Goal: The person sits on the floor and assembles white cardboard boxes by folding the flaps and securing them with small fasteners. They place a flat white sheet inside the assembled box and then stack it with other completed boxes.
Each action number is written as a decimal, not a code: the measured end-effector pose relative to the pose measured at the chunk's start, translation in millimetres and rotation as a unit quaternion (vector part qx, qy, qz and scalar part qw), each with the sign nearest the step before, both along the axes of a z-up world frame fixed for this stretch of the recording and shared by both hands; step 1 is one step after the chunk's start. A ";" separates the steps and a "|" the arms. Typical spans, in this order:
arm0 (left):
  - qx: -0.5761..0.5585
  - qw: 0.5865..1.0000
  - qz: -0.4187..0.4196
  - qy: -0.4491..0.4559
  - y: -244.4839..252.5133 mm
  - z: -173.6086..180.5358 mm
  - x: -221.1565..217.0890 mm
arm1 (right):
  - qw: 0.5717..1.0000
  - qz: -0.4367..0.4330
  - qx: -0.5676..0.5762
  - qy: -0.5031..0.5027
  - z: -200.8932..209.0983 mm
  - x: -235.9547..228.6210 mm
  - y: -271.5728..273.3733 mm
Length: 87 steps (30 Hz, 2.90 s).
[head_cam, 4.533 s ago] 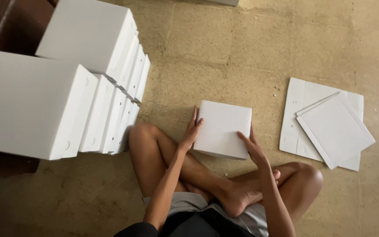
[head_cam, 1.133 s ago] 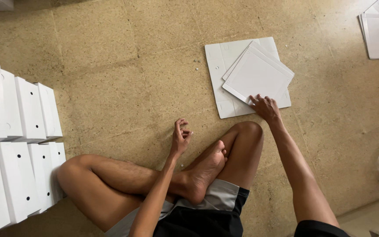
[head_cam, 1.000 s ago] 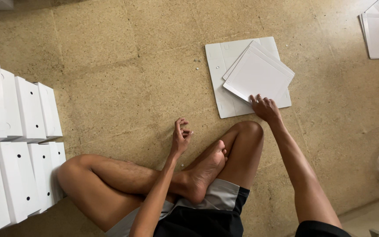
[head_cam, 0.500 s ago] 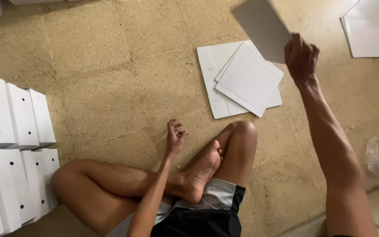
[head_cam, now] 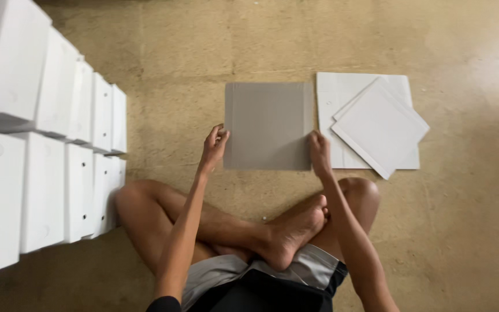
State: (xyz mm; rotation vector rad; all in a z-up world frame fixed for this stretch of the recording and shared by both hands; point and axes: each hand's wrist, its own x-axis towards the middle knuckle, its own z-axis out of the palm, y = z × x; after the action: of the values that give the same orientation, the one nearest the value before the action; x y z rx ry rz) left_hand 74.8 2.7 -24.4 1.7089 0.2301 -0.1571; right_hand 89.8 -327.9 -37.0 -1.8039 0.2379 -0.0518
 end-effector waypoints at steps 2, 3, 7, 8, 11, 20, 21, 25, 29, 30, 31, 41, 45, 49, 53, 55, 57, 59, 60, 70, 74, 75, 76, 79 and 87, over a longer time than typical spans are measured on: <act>0.070 0.997 0.027 -0.020 22.8 -49.8 -3.4 | 0.999 0.028 -0.009 0.038 -53.0 -4.6 20.2; 0.135 0.989 0.045 -0.041 33.1 -75.5 -6.7 | 0.996 0.049 -0.023 0.073 -79.9 -9.5 29.1; 0.246 0.968 0.051 -0.031 47.4 -120.4 -16.4 | 0.978 0.069 -0.172 0.099 -106.9 -5.3 44.5; 0.235 0.969 0.064 -0.042 42.2 -90.9 -21.7 | 0.975 0.067 -0.191 0.086 -109.3 -7.1 48.4; 0.246 0.962 0.092 -0.066 33.0 -72.9 -27.1 | 0.974 0.056 -0.215 0.048 -80.2 -14.3 62.4; 0.212 0.948 0.165 -0.173 16.8 -87.0 -23.2 | 0.982 0.031 -0.187 -0.024 -63.9 -28.5 77.6; 0.197 0.940 0.176 -0.217 14.7 -86.4 -23.1 | 0.983 0.033 -0.176 -0.044 -79.8 -26.2 72.2; 0.170 0.935 0.187 -0.249 2.5 -74.9 -24.7 | 0.977 0.032 -0.198 -0.077 -89.4 -29.9 78.6; 0.188 0.932 0.150 -0.272 -4.1 -63.6 -30.4 | 0.975 0.041 -0.193 -0.107 -84.6 -33.2 83.4; 0.207 0.925 0.141 -0.285 -4.4 -64.3 -29.6 | 0.973 0.045 -0.194 -0.113 -84.8 -32.9 83.1; 0.207 0.926 0.140 -0.285 -6.9 -65.0 -31.3 | 0.974 0.044 -0.193 -0.112 -89.9 -31.7 81.8; 0.249 0.929 0.115 -0.248 -35.5 -59.7 -33.0 | 0.963 0.054 -0.242 -0.104 -99.0 -26.4 84.0; 0.253 0.925 0.121 -0.256 -33.0 -79.6 -30.3 | 0.966 0.050 -0.230 -0.106 -91.0 -27.6 85.0; 0.307 0.918 0.095 -0.231 -28.5 -94.8 -32.4 | 0.964 0.047 -0.245 -0.096 -97.2 -28.2 85.2; 0.321 0.936 0.034 -0.142 -34.2 -71.8 -33.0 | 0.967 0.046 -0.235 -0.086 -103.3 -26.5 87.8; 0.337 0.933 0.021 -0.122 -35.5 -68.1 -34.6 | 0.966 0.053 -0.242 -0.075 -97.7 -28.8 88.1; 0.348 0.933 0.004 -0.096 -34.9 -66.8 -32.9 | 0.966 0.089 -0.237 -0.053 -83.6 -28.0 89.8; 0.373 0.923 0.002 -0.094 -37.3 -68.9 -32.3 | 0.962 0.096 -0.248 -0.056 -80.0 -31.4 92.4; 0.398 0.913 0.000 -0.094 -38.8 -69.7 -30.5 | 0.958 0.102 -0.260 -0.059 -77.8 -31.8 93.4; 0.353 0.924 0.010 -0.149 3.8 -64.9 -11.5 | 0.971 0.064 -0.227 -0.027 -94.2 20.6 43.2; 0.396 0.909 0.001 -0.131 -6.5 -61.1 -11.3 | 0.942 0.079 -0.324 0.036 -96.3 18.1 54.3; 0.444 0.888 -0.005 -0.115 -11.1 -63.2 -10.3 | 0.940 0.076 -0.329 0.047 -100.9 18.8 54.7; 0.443 0.889 -0.005 -0.115 -13.6 -60.6 -9.8 | 0.940 0.075 -0.330 0.047 -105.0 18.5 53.9; 0.481 0.872 -0.013 -0.092 -18.6 -58.5 -8.1 | 0.937 0.072 -0.339 0.030 -114.5 18.4 52.1; 0.545 0.829 0.017 -0.120 -23.8 -56.6 -9.3 | 0.928 0.039 -0.370 0.022 -130.8 16.5 55.8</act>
State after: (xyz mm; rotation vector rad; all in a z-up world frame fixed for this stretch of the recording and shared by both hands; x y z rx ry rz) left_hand 65.5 -21.1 -81.0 2.8399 0.1621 0.2867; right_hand 106.3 -272.1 -167.8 -2.5695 0.1896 -0.0494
